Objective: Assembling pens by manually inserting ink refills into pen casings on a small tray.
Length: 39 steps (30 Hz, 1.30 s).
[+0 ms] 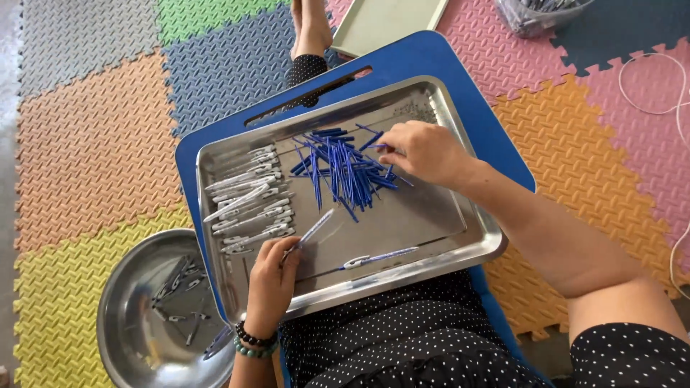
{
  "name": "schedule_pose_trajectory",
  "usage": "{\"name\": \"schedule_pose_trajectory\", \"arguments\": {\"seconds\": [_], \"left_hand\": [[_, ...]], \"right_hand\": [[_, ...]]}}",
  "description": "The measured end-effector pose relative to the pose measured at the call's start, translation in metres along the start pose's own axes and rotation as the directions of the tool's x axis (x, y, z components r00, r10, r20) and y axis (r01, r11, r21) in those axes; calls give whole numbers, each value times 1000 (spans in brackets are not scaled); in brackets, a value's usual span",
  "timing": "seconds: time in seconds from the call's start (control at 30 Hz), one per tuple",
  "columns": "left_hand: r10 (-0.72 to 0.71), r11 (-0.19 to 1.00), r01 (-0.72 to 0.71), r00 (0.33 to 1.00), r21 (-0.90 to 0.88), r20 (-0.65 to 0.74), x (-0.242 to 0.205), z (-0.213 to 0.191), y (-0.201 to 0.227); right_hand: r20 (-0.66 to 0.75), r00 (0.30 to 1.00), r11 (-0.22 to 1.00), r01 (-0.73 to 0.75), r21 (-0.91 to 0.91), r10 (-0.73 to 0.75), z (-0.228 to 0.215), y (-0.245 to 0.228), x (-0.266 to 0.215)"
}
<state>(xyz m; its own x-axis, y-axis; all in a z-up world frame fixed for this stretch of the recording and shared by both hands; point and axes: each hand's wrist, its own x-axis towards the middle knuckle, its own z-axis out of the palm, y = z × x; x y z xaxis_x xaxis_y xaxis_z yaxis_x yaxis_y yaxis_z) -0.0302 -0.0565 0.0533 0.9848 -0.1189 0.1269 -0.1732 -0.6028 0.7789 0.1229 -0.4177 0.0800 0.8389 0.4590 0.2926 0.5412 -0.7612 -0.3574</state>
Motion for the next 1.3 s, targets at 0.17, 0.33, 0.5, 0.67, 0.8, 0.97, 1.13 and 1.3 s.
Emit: {"name": "schedule_pose_trajectory", "arguments": {"seconds": [0.17,0.33,0.5,0.67,0.8,0.97,1.13,1.3], "left_hand": [[-41,999,40,998,-6,-46,3,-5,-4],[-58,997,54,994,-47,-94,12,1,-4],[-316,866,259,946,-428,-67,27,22,-9],[-339,765,267,941,-587,-14,49,34,-8],[-329,666,249,944,-703,23,74,46,-11],[-369,459,338,914,-822,170,98,61,-9],[-378,337,382,892,-861,248,93,83,-28],[-227,337,345,933,-876,280,77,95,-44]], "right_hand": [[245,944,944,-143,-298,220,24,22,-34],[160,920,923,-323,-210,358,50,35,-64],[94,916,802,-287,-525,389,49,83,-72],[69,925,854,-313,-415,373,53,59,-51],[157,903,912,-376,-165,401,69,15,-20],[102,899,862,-438,257,426,64,-18,5],[137,832,615,-498,612,537,63,-53,8],[230,858,81,-298,951,460,80,-71,2]]}}
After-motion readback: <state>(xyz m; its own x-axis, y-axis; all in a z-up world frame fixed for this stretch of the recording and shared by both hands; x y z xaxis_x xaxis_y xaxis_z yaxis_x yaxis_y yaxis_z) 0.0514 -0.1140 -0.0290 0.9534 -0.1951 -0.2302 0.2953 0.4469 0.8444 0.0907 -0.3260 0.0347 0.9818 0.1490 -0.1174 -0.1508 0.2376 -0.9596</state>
